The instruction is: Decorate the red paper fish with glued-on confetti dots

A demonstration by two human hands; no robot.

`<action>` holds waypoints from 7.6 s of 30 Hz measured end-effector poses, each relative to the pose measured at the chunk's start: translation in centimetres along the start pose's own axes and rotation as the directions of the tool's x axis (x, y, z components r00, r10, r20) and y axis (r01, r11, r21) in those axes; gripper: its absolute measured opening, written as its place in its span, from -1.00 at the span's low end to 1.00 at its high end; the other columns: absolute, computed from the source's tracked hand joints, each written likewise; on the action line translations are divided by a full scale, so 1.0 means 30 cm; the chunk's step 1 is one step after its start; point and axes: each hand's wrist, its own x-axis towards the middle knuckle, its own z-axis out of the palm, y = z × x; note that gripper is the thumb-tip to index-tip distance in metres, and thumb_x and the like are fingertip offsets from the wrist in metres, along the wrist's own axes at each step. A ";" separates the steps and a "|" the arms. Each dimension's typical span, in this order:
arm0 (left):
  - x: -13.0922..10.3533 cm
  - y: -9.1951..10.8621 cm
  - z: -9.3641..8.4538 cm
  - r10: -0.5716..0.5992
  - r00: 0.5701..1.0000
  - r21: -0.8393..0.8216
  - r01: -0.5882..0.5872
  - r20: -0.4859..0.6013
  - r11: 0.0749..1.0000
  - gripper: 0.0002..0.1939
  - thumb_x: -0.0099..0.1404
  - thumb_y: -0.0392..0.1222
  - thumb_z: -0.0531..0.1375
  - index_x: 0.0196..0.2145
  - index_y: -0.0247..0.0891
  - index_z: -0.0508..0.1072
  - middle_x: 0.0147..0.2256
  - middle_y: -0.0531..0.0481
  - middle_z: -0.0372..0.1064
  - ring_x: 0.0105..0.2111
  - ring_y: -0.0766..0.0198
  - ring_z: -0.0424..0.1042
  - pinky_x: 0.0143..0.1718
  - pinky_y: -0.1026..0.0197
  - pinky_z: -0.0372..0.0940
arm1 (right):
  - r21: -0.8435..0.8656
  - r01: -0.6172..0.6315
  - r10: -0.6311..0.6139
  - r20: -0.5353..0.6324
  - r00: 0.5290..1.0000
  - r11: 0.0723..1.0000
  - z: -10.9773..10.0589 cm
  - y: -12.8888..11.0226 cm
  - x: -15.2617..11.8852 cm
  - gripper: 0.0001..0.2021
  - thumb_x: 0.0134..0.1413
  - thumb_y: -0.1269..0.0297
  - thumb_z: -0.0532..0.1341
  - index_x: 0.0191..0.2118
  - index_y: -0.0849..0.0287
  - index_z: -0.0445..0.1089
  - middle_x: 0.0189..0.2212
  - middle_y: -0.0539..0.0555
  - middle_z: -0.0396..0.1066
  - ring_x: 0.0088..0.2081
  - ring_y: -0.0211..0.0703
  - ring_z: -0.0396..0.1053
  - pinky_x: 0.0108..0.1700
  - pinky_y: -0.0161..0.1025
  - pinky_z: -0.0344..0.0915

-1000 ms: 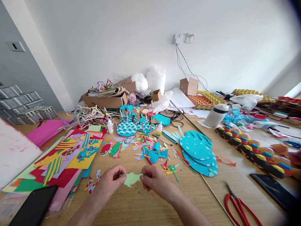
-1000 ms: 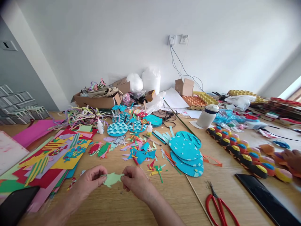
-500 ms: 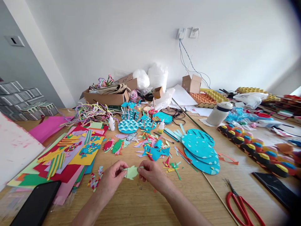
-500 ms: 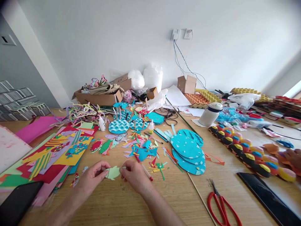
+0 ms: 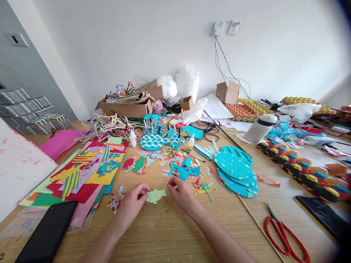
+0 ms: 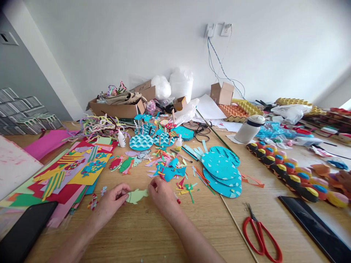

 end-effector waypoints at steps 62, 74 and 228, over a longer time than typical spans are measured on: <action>-0.126 -0.003 -0.007 0.500 0.866 0.548 -0.411 -0.015 0.728 -0.78 0.22 -0.34 -0.03 -0.39 -0.17 0.40 -0.42 0.03 0.41 -0.40 0.27 0.41 -0.34 0.26 0.34 | -0.305 0.212 -0.117 0.302 0.946 0.929 -0.063 -0.004 -0.236 -0.83 0.04 0.46 0.04 -0.37 0.15 0.37 -0.39 0.01 0.45 -0.36 -0.24 0.38 -0.39 -0.39 0.09; -0.139 0.064 0.006 0.610 0.792 0.504 -0.516 -0.028 0.693 -0.63 0.13 -0.47 -0.11 -0.27 -0.17 0.38 -0.43 0.01 0.42 -0.41 0.31 0.43 -0.39 0.35 0.33 | -0.343 0.204 -0.073 0.359 0.931 0.917 -0.038 0.034 -0.261 -0.82 0.04 0.48 0.04 -0.31 0.16 0.37 -0.31 0.04 0.45 -0.30 -0.20 0.40 -0.36 -0.38 0.10; -0.273 -0.182 -0.205 0.434 0.901 0.932 -0.176 0.022 0.317 -0.58 0.28 -0.10 -0.06 0.07 -0.19 0.23 0.08 -0.02 0.20 0.08 0.16 0.16 0.04 0.10 0.10 | -0.142 0.289 -0.280 0.080 0.957 0.947 -0.018 0.103 -0.095 -0.80 0.11 0.39 -0.03 -0.43 0.17 0.29 -0.46 0.04 0.38 -0.41 -0.21 0.32 -0.37 -0.31 0.17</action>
